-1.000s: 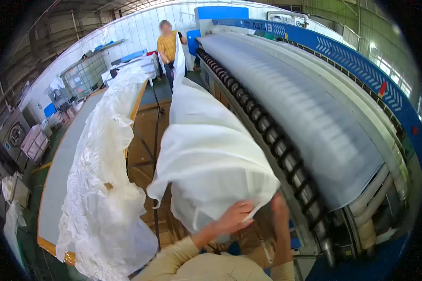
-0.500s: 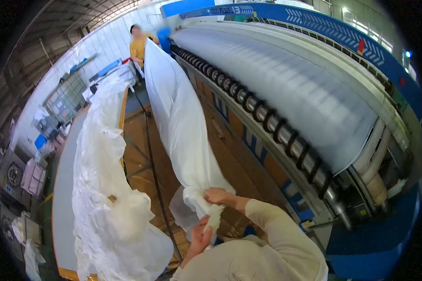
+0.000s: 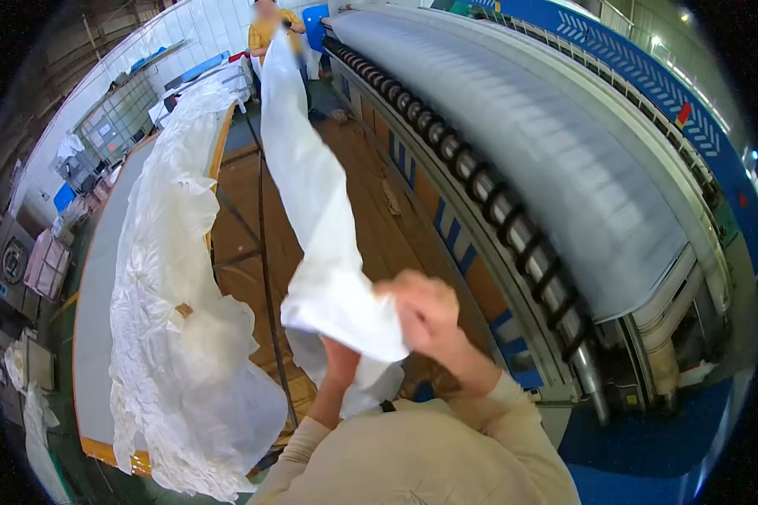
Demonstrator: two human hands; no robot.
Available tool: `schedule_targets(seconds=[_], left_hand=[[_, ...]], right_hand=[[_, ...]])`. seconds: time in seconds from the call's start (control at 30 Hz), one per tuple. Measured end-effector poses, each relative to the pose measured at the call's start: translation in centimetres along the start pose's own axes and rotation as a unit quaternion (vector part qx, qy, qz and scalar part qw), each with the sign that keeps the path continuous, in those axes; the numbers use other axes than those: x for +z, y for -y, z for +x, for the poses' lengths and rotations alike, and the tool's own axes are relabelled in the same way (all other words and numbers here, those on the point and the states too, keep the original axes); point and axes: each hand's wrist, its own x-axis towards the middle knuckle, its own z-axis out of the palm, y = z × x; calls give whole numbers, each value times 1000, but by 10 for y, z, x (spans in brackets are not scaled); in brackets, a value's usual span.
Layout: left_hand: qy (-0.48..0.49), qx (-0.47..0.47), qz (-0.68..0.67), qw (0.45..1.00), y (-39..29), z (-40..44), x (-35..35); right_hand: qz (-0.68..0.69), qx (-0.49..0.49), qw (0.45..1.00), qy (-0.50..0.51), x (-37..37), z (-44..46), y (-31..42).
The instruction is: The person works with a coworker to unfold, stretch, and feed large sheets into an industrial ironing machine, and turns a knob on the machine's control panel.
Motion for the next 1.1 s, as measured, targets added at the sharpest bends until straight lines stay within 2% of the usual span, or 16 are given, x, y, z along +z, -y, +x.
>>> schedule_targets(seconds=[0.03,0.23,0.33,0.43,0.57,0.63,0.67,0.7,0.73,0.77,0.8,0.83,0.87,0.97,1.0,1.1], left_hand=[[-8,4,-9,1000,0,7,2],[-58,1,-33,998,5,29,-26],[-105,-25,-60,992,12,30,-72],[-151,-23,-124,980,-5,28,-128],[-123,245,-166,947,-134,14,-136],[-256,438,61,860,-208,-8,-55],[-352,494,213,766,-224,-17,-7],[-217,565,321,728,-199,-17,16],[-15,574,571,587,-190,-36,57],[186,514,750,373,-180,-57,99],[247,679,582,373,-153,-58,124],[284,675,566,380,-113,-46,118],[295,630,587,414,-86,-45,112],[362,589,595,410,-47,-40,87],[363,573,586,444,-53,-47,85],[342,527,575,524,-80,-69,72]], right_hand=[[-76,10,995,58,-1,-18,4],[100,61,992,45,33,-68,11],[43,-5,989,140,44,-68,15],[17,40,987,153,45,-83,9],[-1,182,952,246,42,-142,-4],[-4,210,942,260,49,-188,-24],[-11,241,931,273,55,-207,-34],[-19,272,919,283,60,-213,-40],[-19,270,922,277,64,-208,-44],[79,359,909,194,64,-198,-50],[175,437,875,112,59,-186,-57],[270,502,821,31,54,-172,-65],[272,495,825,32,50,-156,-64],[545,671,494,-91,46,-111,-35],[545,670,495,-92,54,-113,-39],[316,718,620,19,92,-146,-68]])
